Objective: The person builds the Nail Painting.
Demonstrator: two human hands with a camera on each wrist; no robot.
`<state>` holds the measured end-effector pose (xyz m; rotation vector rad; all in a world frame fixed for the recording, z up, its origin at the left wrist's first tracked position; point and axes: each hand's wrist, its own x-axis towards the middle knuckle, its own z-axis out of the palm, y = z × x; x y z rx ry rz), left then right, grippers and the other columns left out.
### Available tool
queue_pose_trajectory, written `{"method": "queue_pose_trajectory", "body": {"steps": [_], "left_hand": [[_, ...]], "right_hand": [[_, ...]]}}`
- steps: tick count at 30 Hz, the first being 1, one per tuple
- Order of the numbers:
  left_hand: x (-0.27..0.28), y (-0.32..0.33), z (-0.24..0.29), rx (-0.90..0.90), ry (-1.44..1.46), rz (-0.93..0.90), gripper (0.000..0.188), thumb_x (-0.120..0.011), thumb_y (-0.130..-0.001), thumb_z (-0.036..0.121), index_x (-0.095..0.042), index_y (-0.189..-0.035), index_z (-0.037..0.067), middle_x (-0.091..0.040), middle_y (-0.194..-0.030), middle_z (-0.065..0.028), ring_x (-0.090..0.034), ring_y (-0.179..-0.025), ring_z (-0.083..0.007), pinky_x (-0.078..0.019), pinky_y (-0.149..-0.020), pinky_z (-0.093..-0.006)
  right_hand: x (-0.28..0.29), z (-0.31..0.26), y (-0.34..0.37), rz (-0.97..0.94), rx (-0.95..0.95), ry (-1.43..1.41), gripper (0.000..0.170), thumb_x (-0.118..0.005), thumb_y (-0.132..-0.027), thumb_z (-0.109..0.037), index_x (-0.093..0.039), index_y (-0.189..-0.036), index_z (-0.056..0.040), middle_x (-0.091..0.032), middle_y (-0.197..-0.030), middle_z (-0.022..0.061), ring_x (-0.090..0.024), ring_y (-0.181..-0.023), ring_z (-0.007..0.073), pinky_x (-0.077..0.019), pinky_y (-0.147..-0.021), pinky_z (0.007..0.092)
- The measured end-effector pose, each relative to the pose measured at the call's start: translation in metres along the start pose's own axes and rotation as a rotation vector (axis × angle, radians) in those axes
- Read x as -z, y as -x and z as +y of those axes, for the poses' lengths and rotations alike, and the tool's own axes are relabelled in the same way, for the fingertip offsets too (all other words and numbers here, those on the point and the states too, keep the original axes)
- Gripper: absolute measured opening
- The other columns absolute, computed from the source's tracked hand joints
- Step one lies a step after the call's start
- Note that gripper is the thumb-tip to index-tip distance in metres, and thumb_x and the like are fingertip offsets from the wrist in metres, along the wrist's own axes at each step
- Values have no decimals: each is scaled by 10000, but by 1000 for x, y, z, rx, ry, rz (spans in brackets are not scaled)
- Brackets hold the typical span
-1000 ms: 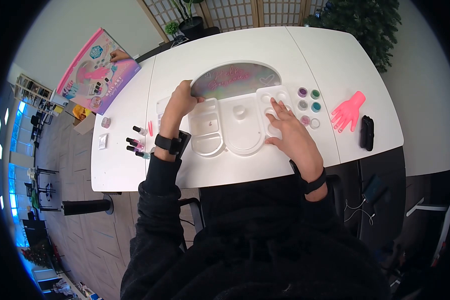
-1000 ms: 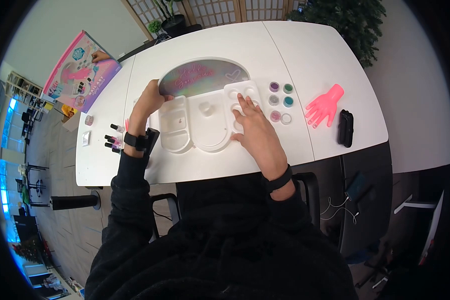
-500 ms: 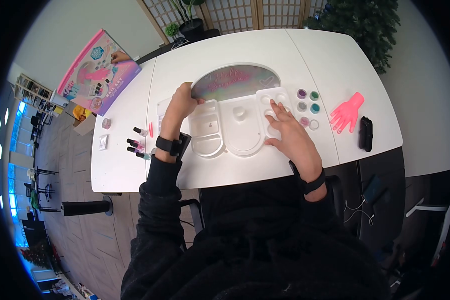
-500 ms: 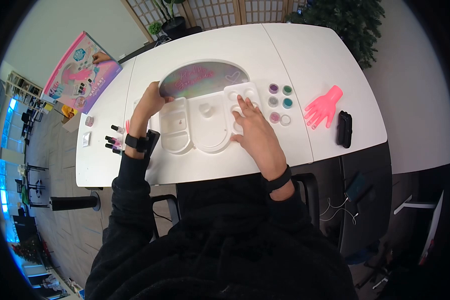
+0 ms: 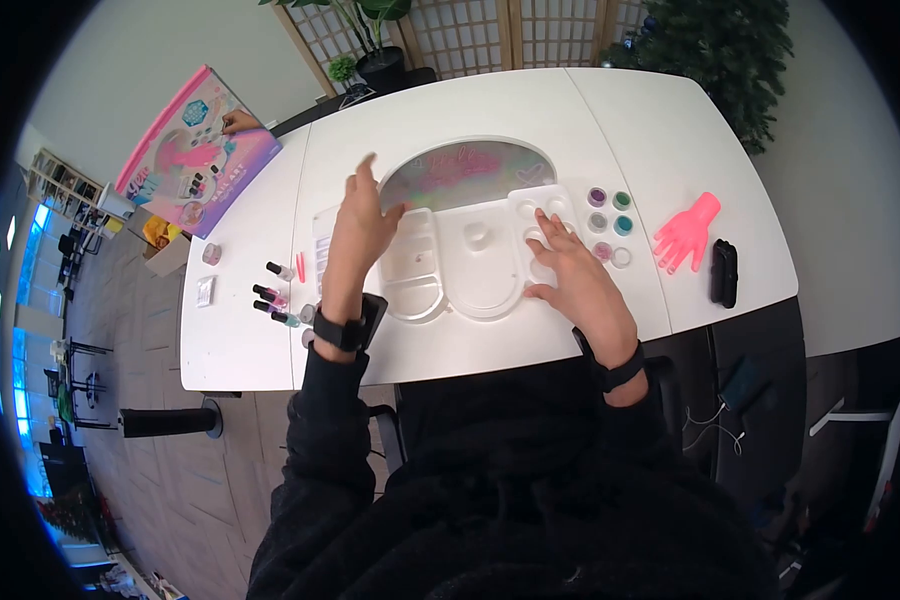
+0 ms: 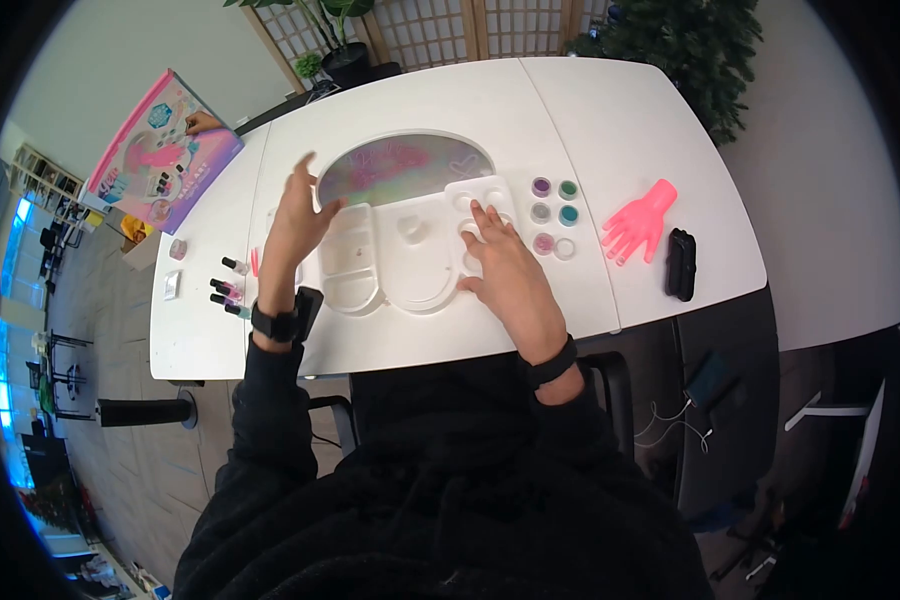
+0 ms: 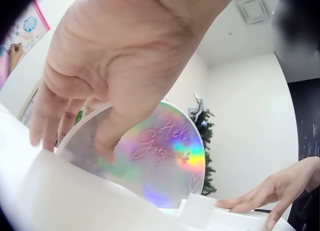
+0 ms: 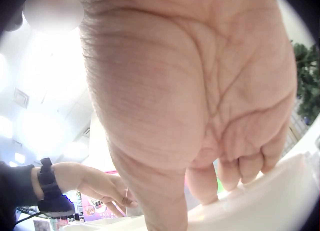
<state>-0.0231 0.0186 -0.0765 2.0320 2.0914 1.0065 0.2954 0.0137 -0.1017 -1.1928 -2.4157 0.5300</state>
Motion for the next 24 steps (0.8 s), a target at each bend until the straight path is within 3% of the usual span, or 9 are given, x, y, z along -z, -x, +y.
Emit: {"method": "queue_pose_trajectory", "body": {"steps": [2, 6, 8, 9, 12, 15, 22, 24], "left_hand": [[11, 7, 29, -33, -12, 246, 733, -807, -853, 47, -429, -1479, 3, -620, -1268, -305, -648, -1182, -454, -540, -963, -458], [30, 13, 55, -118, 26, 370, 562, -760, -883, 26, -525, -1392, -2, -673, -1113, -247, -706, -1045, -379, -568, -886, -447], [42, 19, 67, 60, 189, 49, 313, -712, -910, 26, -663, -1219, 11, -719, -990, -186, -734, -899, -314, -578, -788, -413], [41, 22, 64, 59, 188, 50, 313, -712, -910, 26, -663, -1219, 11, -719, -990, -186, -734, -899, -314, -578, -788, -413], [29, 32, 48, 8, 107, -22, 93, -706, -924, 85, -746, -984, 28, -748, -894, -128, -730, -788, -296, -565, -719, -392], [28, 40, 44, 28, 33, -80, 124, -719, -930, 56, -746, -1017, -28, -758, -941, -146, -744, -829, -263, -574, -731, -354], [29, 55, 30, 18, -66, -170, 300, -832, -855, 109, -748, -1109, -28, -714, -1085, -142, -725, -918, -269, -577, -771, -371], [31, 55, 33, 78, -74, -248, 382, -879, -800, 164, -762, -1125, 1, -690, -1174, -110, -735, -949, -343, -577, -812, -451]], "right_hand": [[0, -1, 1, -8, 5, -12, 626, -857, -812, -129, -642, -1380, 20, -370, -1681, 183, -362, -1553, 329, -343, -1270, 437], [2, -3, 1, -9, -1, -10, 627, -863, -805, -134, -648, -1374, 20, -377, -1677, 185, -364, -1552, 332, -344, -1269, 439], [3, -4, 0, -15, -7, -21, 626, -864, -803, -133, -650, -1372, 20, -379, -1675, 186, -366, -1551, 333, -344, -1269, 439], [3, -4, 0, -13, -9, -21, 627, -863, -803, -129, -651, -1374, 20, -381, -1674, 187, -368, -1550, 333, -343, -1270, 440], [3, -4, 0, -9, -13, -8, 639, -865, -800, -121, -648, -1384, 20, -376, -1680, 172, -362, -1554, 330, -352, -1265, 425], [3, -5, 0, -6, -11, -6, 649, -865, -797, -117, -645, -1392, 19, -377, -1679, 171, -363, -1553, 330, -352, -1266, 425], [3, -4, 0, -9, -12, -12, 644, -863, -796, -111, -645, -1387, 22, -391, -1668, 186, -388, -1538, 336, -350, -1268, 436], [2, -3, 0, 0, -2, -4, 640, -864, -795, -111, -649, -1383, 23, -393, -1667, 186, -391, -1536, 337, -354, -1266, 433]]}}
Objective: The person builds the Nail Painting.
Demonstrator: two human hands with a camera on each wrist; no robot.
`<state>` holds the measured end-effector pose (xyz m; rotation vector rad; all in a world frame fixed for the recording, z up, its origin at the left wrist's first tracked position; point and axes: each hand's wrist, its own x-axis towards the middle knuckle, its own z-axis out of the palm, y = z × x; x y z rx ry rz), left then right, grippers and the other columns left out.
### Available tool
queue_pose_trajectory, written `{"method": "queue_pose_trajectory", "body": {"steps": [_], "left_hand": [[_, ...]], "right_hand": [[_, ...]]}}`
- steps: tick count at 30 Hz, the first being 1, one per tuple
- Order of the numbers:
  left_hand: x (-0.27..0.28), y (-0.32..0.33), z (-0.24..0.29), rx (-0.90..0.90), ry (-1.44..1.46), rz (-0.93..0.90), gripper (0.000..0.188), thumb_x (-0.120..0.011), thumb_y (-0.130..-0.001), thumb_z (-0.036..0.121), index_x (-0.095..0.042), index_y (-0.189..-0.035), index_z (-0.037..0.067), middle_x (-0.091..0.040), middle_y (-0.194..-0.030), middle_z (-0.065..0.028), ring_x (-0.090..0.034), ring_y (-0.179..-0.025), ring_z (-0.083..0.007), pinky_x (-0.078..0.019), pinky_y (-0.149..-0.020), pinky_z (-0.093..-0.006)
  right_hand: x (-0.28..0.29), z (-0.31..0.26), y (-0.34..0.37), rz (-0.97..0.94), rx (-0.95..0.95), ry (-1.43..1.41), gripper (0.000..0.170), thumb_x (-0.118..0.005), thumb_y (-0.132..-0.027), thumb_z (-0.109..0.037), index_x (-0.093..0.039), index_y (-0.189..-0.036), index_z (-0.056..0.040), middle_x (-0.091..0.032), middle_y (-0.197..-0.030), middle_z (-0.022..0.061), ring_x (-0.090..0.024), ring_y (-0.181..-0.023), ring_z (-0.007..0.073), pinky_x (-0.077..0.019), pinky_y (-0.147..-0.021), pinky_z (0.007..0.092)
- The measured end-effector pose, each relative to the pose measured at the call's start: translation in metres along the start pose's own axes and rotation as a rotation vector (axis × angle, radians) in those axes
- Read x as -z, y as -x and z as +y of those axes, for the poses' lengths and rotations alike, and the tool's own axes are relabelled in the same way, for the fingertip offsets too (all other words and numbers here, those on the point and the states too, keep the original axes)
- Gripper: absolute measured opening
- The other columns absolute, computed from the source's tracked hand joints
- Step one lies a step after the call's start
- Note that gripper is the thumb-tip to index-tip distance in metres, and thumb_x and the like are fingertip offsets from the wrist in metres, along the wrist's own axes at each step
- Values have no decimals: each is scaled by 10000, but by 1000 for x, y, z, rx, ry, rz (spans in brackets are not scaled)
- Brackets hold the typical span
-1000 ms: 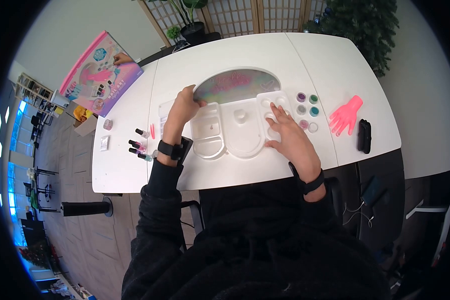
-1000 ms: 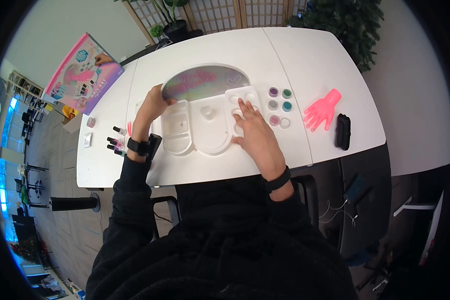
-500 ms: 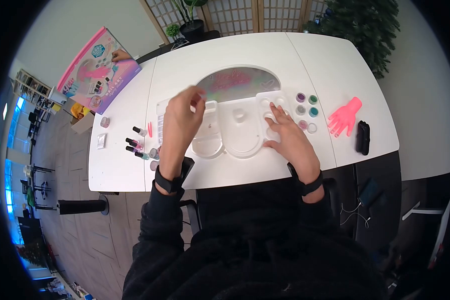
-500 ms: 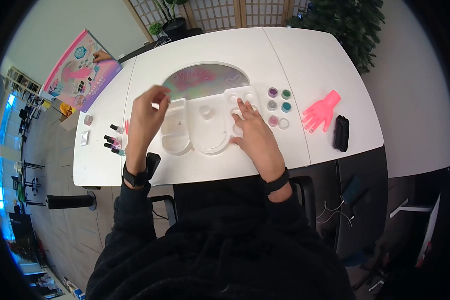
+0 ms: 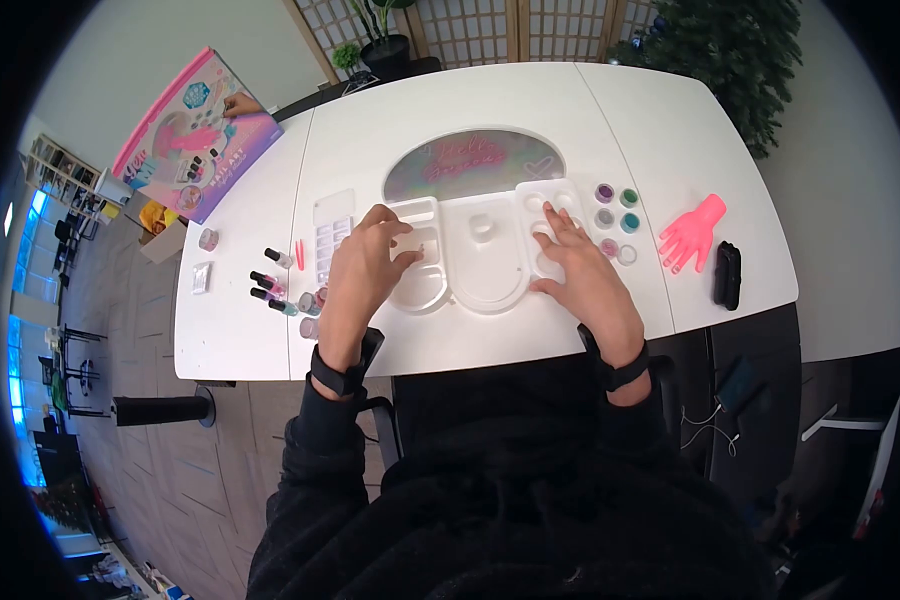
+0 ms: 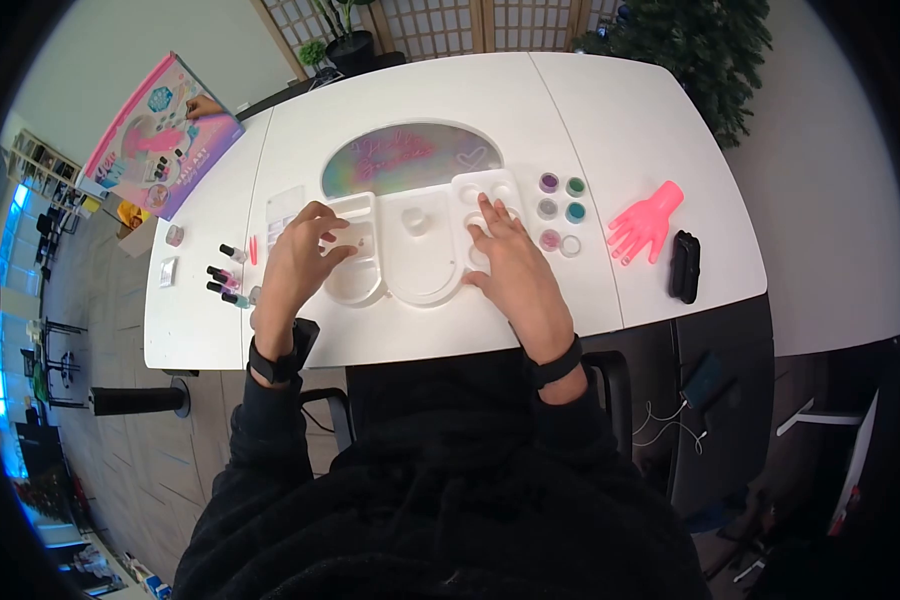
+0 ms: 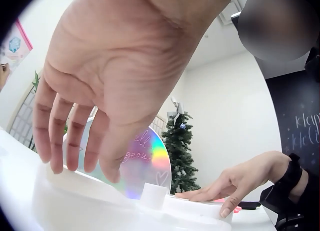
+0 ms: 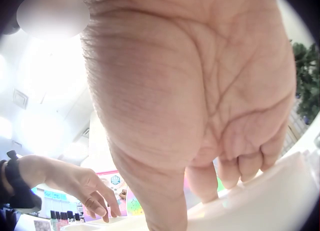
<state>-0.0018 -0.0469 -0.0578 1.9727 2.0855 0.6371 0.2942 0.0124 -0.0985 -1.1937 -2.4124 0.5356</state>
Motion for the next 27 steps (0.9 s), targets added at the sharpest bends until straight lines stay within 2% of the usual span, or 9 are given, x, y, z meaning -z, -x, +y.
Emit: {"method": "queue_pose_trajectory", "body": {"steps": [3, 9, 21, 22, 24, 27], "left_hand": [[2, 1, 2, -48, -47, -69, 467, -900, -766, 106, -739, -1183, -32, -648, -1229, -101, -733, -974, -297, -591, -821, -409], [0, 2, -1, -69, -59, -94, 554, -915, -730, 94, -714, -1233, -28, -620, -1249, -86, -736, -997, -297, -590, -848, -419], [-2, 2, -3, -49, 57, -86, 540, -899, -732, 9, -694, -1225, -64, -610, -1259, -103, -758, -973, -297, -632, -863, -367], [-4, 2, -4, -49, 57, -86, 540, -899, -732, 9, -694, -1225, -64, -610, -1259, -103, -758, -973, -297, -632, -863, -367], [-7, 3, -7, -91, 95, -29, 495, -906, -712, 12, -708, -1160, -58, -631, -1240, -117, -765, -925, -319, -615, -798, -424], [-8, 4, -5, -77, 101, -34, 490, -898, -719, 2, -696, -1161, -66, -626, -1245, -126, -763, -926, -330, -617, -801, -426]], "right_hand": [[0, -1, 0, 1, 5, 9, 635, -868, -793, -113, -654, -1376, 23, -397, -1665, 185, -397, -1532, 337, -360, -1262, 430], [0, -1, 0, 3, -2, 4, 634, -873, -791, -114, -657, -1371, 24, -395, -1667, 175, -407, -1527, 332, -365, -1261, 425], [0, -1, -1, 9, 0, -5, 631, -870, -792, -103, -659, -1375, 20, -394, -1669, 170, -405, -1528, 333, -366, -1263, 426], [1, -2, 0, 6, -6, -8, 633, -870, -792, -102, -658, -1375, 22, -394, -1669, 170, -406, -1528, 333, -363, -1264, 426], [1, -2, 0, 4, -7, -13, 634, -869, -792, -101, -656, -1376, 24, -392, -1670, 172, -403, -1530, 332, -360, -1266, 426], [2, -2, 0, 1, -8, -16, 635, -867, -794, -100, -654, -1378, 26, -386, -1672, 175, -395, -1535, 329, -353, -1269, 427]]}}
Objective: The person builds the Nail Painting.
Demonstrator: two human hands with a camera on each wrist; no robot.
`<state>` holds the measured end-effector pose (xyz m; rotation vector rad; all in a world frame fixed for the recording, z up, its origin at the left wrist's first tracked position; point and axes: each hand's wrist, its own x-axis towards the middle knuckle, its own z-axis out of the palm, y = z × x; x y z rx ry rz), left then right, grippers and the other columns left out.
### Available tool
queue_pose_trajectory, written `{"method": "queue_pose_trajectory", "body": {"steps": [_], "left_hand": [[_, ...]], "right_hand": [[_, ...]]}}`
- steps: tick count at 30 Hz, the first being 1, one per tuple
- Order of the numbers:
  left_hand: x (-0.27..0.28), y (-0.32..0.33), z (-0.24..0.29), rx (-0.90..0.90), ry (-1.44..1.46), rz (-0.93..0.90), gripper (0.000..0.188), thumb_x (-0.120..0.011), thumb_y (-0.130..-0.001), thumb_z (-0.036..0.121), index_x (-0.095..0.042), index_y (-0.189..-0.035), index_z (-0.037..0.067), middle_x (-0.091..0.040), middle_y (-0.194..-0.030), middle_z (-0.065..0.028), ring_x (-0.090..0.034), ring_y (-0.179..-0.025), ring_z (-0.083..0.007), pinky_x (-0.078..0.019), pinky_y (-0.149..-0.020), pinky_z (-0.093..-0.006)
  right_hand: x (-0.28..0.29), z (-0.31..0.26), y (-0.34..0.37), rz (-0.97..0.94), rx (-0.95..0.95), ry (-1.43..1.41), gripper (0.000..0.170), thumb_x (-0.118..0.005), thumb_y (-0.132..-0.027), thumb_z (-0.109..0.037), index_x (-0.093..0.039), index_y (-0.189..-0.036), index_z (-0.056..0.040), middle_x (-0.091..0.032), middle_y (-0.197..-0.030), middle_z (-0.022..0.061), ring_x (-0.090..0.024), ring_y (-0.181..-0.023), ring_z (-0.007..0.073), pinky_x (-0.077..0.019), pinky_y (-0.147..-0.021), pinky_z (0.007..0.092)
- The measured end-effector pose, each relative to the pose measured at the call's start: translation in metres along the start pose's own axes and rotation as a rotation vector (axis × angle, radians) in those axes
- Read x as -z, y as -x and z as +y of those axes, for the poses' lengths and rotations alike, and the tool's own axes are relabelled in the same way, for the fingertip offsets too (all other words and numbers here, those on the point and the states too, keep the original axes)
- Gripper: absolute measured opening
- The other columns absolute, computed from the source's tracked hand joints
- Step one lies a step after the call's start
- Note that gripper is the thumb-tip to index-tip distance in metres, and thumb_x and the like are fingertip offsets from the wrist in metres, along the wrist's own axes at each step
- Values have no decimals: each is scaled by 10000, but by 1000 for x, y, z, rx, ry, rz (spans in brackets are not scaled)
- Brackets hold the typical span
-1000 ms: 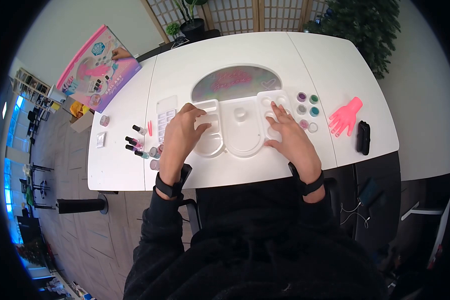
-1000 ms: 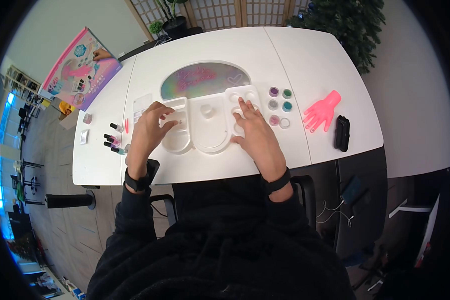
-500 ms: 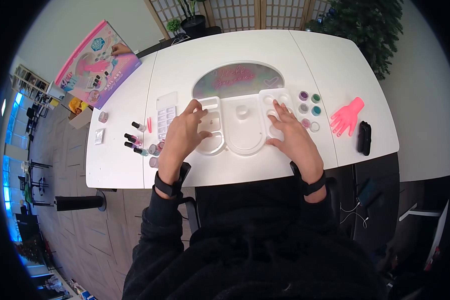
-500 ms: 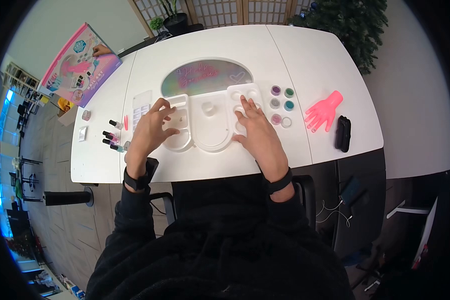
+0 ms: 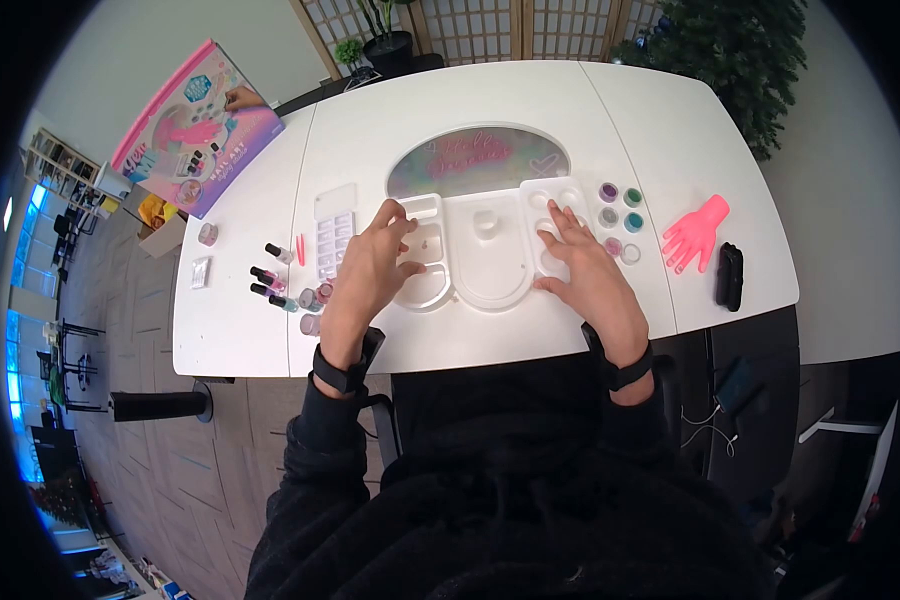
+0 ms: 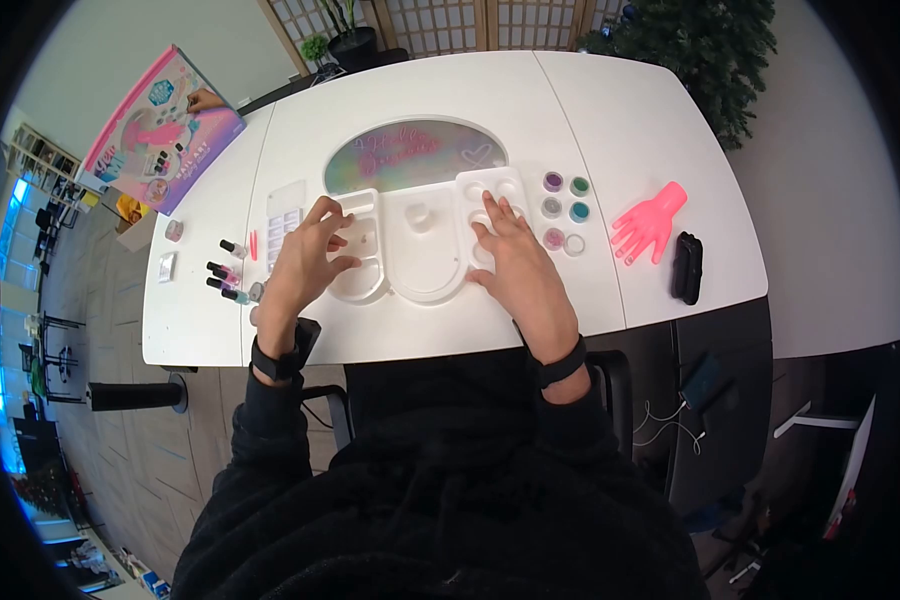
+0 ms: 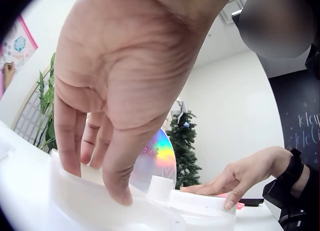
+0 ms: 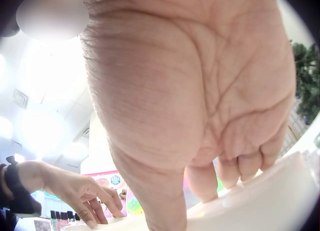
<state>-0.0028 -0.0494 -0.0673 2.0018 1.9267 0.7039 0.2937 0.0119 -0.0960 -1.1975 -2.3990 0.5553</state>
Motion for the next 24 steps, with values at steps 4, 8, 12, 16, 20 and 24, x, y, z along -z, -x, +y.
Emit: {"method": "queue_pose_trajectory", "body": {"steps": [4, 8, 12, 16, 20, 24], "left_hand": [[4, 0, 7, 60, -3, -60, 533, -884, -751, -5, -665, -1230, -86, -599, -1267, -113, -756, -1003, -323, -630, -879, -376], [0, -2, 5, 68, 31, -88, 543, -821, -784, -84, -632, -1292, -65, -550, -1319, -120, -737, -1075, -335, -631, -900, -379], [-10, -6, -6, 7, 288, -157, 568, -639, -822, -242, -609, -1345, -24, -474, -1369, -124, -706, -1163, -346, -643, -907, -375], [-8, -8, -1, 73, 312, -201, 642, -540, -800, -296, -610, -1367, -3, -450, -1357, -117, -695, -1181, -349, -653, -903, -364], [-13, -4, 3, 52, 212, -157, 725, -522, -767, -315, -611, -1397, 31, -460, -1342, -126, -703, -1163, -343, -666, -863, -371], [-13, -4, 4, -24, 74, -107, 750, -521, -755, -313, -620, -1402, 54, -484, -1327, -133, -726, -1101, -334, -670, -818, -377]], "right_hand": [[-1, 1, 0, -9, 2, 2, 629, -860, -802, -98, -651, -1382, 27, -378, -1676, 179, -381, -1544, 321, -346, -1273, 430], [-1, 2, 0, -5, 7, 4, 628, -859, -803, -99, -651, -1383, 26, -379, -1675, 179, -382, -1544, 320, -346, -1273, 433], [-1, 1, 1, -2, 6, 6, 626, -862, -799, -101, -655, -1376, 27, -382, -1673, 180, -386, -1541, 321, -353, -1269, 432], [0, 0, 0, -1, 7, 15, 625, -869, -794, -108, -660, -1367, 27, -395, -1666, 180, -403, -1531, 322, -364, -1263, 432], [-1, 1, 0, 8, 4, 14, 627, -873, -791, -114, -661, -1365, 26, -404, -1661, 179, -413, -1524, 325, -368, -1261, 432], [0, 0, 1, 11, 11, 9, 628, -871, -794, -116, -658, -1369, 23, -398, -1665, 179, -407, -1527, 326, -360, -1266, 431]]}}
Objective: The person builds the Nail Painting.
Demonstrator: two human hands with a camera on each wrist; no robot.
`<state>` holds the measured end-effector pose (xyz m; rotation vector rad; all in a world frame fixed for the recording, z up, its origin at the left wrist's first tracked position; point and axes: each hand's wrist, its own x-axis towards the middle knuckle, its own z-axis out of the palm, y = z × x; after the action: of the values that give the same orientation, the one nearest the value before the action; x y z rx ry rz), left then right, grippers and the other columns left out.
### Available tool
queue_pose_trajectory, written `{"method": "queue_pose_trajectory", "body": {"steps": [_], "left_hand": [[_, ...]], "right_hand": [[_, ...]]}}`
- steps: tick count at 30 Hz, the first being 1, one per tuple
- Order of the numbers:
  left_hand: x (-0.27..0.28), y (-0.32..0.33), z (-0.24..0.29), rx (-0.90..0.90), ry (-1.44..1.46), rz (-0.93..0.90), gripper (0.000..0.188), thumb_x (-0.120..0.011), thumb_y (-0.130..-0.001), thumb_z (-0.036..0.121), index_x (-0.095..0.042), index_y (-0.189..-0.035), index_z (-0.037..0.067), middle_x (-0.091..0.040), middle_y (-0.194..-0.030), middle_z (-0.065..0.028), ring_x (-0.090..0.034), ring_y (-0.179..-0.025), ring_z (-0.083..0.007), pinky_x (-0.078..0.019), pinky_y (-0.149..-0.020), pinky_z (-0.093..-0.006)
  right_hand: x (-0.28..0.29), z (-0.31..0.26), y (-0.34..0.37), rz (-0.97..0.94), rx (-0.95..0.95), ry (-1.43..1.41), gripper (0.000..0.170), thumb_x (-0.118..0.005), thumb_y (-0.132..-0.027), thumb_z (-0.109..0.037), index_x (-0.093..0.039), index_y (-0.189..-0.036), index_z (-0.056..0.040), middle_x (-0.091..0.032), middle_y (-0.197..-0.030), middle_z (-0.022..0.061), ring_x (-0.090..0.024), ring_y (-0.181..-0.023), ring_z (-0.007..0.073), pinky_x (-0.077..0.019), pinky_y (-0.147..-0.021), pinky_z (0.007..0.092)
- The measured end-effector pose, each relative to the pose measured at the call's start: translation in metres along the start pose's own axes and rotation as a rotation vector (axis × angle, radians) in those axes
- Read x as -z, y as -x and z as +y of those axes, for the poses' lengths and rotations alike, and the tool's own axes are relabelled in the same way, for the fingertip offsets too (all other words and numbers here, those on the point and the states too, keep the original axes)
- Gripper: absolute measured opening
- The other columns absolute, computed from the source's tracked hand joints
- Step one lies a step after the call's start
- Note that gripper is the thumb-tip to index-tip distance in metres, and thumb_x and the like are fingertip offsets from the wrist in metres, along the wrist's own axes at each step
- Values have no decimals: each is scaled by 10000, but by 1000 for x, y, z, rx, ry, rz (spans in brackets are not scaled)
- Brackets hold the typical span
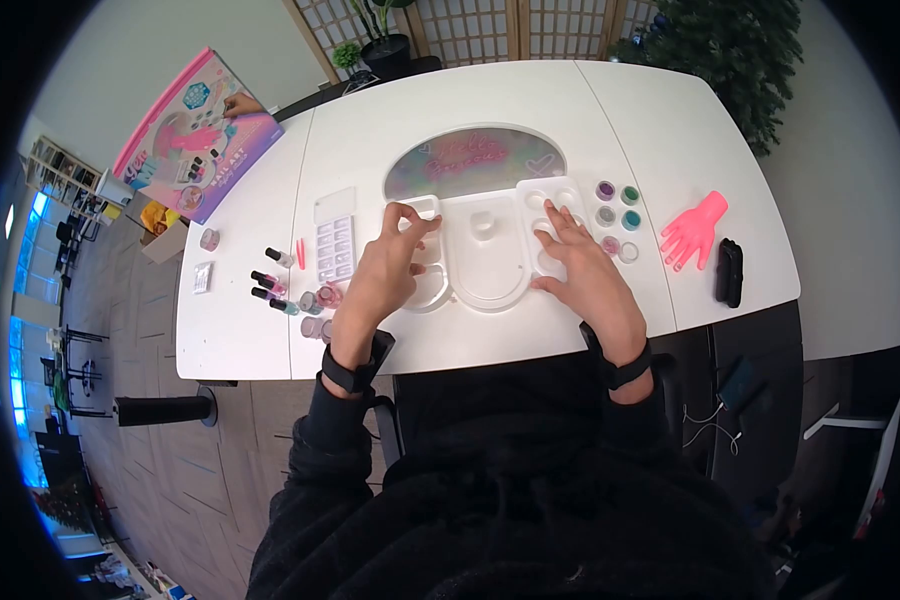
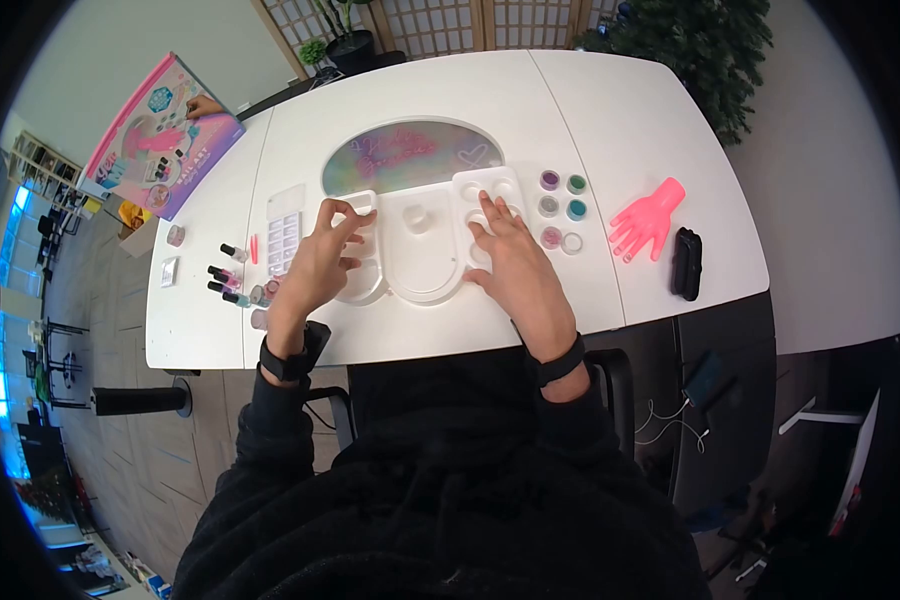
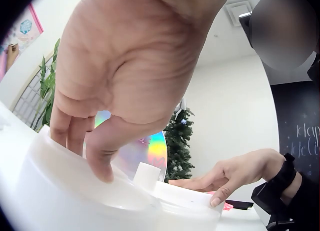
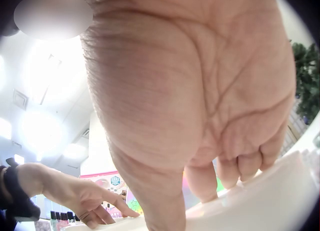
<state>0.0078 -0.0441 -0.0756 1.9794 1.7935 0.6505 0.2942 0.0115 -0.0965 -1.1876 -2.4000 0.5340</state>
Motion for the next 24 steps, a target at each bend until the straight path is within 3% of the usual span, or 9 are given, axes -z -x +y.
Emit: {"method": "queue_pose_trajectory", "body": {"steps": [4, 19, 21, 24], "left_hand": [[4, -1, 2, 53, 45, -31, 747, -524, -751, -312, -631, -1394, 53, -497, -1308, -128, -734, -1073, -333, -671, -811, -374], [2, 1, 1, -15, 8, 10, 739, -567, -749, -304, -643, -1392, 51, -493, -1305, -138, -721, -1094, -345, -675, -843, -386], [5, 1, 3, 56, 35, -36, 746, -559, -744, -308, -641, -1393, 52, -491, -1308, -139, -722, -1086, -343, -676, -842, -388], [1, 1, -2, -10, 27, 2, 756, -549, -742, -312, -639, -1395, 56, -488, -1320, -139, -727, -1066, -339, -676, -840, -384]], "right_hand": [[-3, 3, 1, 4, 9, -6, 625, -863, -804, -116, -653, -1377, 21, -386, -1672, 176, -397, -1533, 326, -352, -1271, 431], [-2, 2, 0, -14, -1, -2, 639, -864, -802, -119, -645, -1384, 29, -376, -1677, 184, -369, -1549, 334, -338, -1275, 441], [-1, 1, 0, -15, -5, -6, 637, -864, -803, -122, -645, -1381, 31, -377, -1676, 186, -366, -1550, 336, -339, -1273, 443], [-1, 2, 0, -18, -6, -14, 634, -863, -804, -127, -646, -1376, 35, -376, -1676, 188, -362, -1552, 340, -339, -1272, 445]]}}
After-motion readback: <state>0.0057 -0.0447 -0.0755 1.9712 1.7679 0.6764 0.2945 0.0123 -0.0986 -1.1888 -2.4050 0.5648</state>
